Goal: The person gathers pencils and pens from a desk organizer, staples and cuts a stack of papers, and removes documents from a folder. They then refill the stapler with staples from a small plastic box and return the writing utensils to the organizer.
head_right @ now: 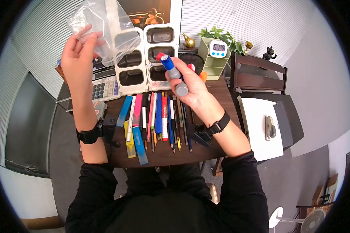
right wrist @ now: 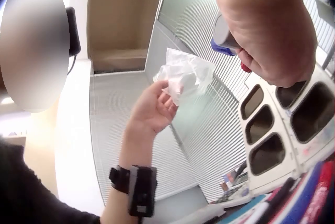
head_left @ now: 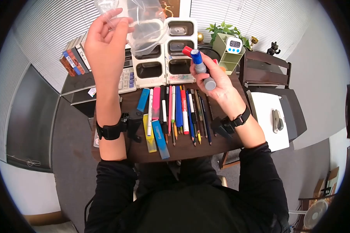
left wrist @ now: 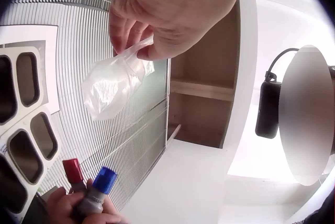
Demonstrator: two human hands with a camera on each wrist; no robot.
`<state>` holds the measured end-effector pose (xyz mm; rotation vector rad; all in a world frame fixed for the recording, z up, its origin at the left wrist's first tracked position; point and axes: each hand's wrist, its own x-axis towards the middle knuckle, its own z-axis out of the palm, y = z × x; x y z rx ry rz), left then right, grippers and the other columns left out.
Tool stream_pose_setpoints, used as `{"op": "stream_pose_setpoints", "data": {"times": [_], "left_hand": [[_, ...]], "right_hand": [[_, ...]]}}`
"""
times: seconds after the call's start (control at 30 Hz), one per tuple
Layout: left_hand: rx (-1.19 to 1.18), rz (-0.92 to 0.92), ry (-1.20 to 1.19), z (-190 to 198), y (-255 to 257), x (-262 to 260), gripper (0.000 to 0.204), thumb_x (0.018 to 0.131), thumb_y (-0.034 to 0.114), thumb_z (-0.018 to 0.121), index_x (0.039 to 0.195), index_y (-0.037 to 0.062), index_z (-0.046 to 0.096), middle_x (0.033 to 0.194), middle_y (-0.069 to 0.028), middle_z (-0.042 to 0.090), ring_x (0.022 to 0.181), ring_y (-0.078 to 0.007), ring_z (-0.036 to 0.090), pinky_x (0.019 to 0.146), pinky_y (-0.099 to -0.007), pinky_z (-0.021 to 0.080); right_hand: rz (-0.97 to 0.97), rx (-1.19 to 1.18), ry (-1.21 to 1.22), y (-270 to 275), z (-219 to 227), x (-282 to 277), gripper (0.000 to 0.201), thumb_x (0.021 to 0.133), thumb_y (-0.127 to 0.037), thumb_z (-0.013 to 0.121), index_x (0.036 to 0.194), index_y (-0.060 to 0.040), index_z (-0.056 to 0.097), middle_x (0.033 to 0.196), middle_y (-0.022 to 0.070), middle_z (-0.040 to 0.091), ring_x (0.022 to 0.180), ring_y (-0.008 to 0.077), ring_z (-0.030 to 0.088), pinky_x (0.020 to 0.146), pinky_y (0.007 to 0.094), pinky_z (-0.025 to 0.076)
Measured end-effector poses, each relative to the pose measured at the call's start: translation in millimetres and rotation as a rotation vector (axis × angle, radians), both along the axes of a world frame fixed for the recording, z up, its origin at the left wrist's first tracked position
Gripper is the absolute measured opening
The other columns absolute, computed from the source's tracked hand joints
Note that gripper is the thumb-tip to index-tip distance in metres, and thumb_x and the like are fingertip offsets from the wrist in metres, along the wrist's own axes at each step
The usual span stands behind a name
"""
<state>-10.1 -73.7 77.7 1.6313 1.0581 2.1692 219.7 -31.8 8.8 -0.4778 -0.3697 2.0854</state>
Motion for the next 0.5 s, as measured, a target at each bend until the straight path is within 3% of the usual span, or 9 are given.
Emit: {"op": "stream_pose_setpoints", "data": {"times": [0.1, 0.17, 0.2, 0.27, 0.3, 0.33, 0.4, 0.5], "left_hand": [[0.010, -0.032, 0.020, -1, 1, -1, 0.030, 0.089, 0.007, 0.059, 0.117, -0.0022, 0.058, 0.099, -0.0108, 0.069, 0.083, -0.0119, 0.066, 0.064, -0.0190, 0.044], [0.001, -0.037, 0.029, 0, -1, 0, 0.030, 0.088, 0.007, 0.059, 0.117, -0.0021, 0.058, 0.099, -0.0104, 0.069, 0.083, -0.0116, 0.066, 0.064, -0.0188, 0.044], [-0.009, -0.035, 0.041, 0, -2, 1, 0.030, 0.088, 0.007, 0.059, 0.117, -0.0020, 0.058, 0.098, -0.0100, 0.070, 0.083, -0.0113, 0.066, 0.064, -0.0187, 0.044], [-0.003, -0.041, 0.033, 2, -5, 2, 0.029, 0.087, 0.007, 0.060, 0.115, -0.0026, 0.058, 0.095, -0.0104, 0.069, 0.082, -0.0120, 0.066, 0.067, -0.0196, 0.047], [-0.006, -0.047, 0.029, 3, -6, 2, 0.028, 0.086, 0.006, 0.061, 0.113, -0.0033, 0.057, 0.091, -0.0108, 0.069, 0.082, -0.0128, 0.066, 0.071, -0.0206, 0.050], [-0.005, -0.046, 0.028, 3, -7, 2, 0.028, 0.086, 0.006, 0.061, 0.113, -0.0033, 0.057, 0.091, -0.0108, 0.069, 0.082, -0.0128, 0.066, 0.071, -0.0206, 0.050], [-0.013, -0.036, 0.049, 3, -7, 2, 0.028, 0.087, 0.006, 0.061, 0.113, -0.0036, 0.057, 0.092, -0.0111, 0.069, 0.083, -0.0130, 0.066, 0.073, -0.0215, 0.050], [0.006, -0.047, 0.069, 1, -5, 1, 0.028, 0.088, 0.009, 0.060, 0.115, -0.0001, 0.059, 0.096, -0.0087, 0.070, 0.082, -0.0100, 0.065, 0.063, -0.0189, 0.044]], "right_hand": [[-0.021, 0.196, -0.191, 8, -8, 14, 0.020, 0.086, -0.013, 0.069, 0.103, -0.0079, 0.061, 0.092, 0.0073, 0.062, 0.073, 0.0121, 0.057, 0.039, 0.0173, 0.040], [-0.075, 0.558, -0.829, 6, -5, 17, 0.021, 0.083, -0.011, 0.071, 0.102, -0.0085, 0.063, 0.091, 0.0037, 0.063, 0.073, 0.0080, 0.056, 0.041, 0.0183, 0.039], [-0.078, 0.561, -0.831, 1, -2, 18, 0.021, 0.083, -0.011, 0.071, 0.102, -0.0085, 0.063, 0.091, 0.0037, 0.063, 0.073, 0.0080, 0.056, 0.041, 0.0183, 0.039], [0.126, 0.997, -1.307, -10, 7, 19, 0.022, 0.078, -0.013, 0.075, 0.096, -0.0057, 0.066, 0.085, 0.0029, 0.066, 0.068, 0.0070, 0.058, 0.050, 0.0217, 0.045], [0.014, 1.343, -1.291, 11, -21, 26, 0.023, 0.073, -0.011, 0.077, 0.093, -0.0046, 0.067, 0.082, 0.0018, 0.067, 0.068, 0.0076, 0.059, 0.055, 0.0225, 0.047], [0.015, 1.345, -1.290, 8, -15, 25, 0.023, 0.073, -0.011, 0.077, 0.093, -0.0046, 0.067, 0.082, 0.0018, 0.067, 0.068, 0.0076, 0.059, 0.055, 0.0225, 0.047], [0.483, 1.041, -1.476, 0, 3, 25, 0.027, 0.070, -0.013, 0.079, 0.094, -0.0044, 0.067, 0.081, 0.0025, 0.067, 0.066, 0.0082, 0.059, 0.054, 0.0231, 0.047], [0.478, 1.065, -1.497, 7, -5, 24, 0.031, 0.070, -0.017, 0.080, 0.095, -0.0038, 0.067, 0.080, 0.0032, 0.067, 0.064, 0.0086, 0.058, 0.048, 0.0252, 0.045]]}}
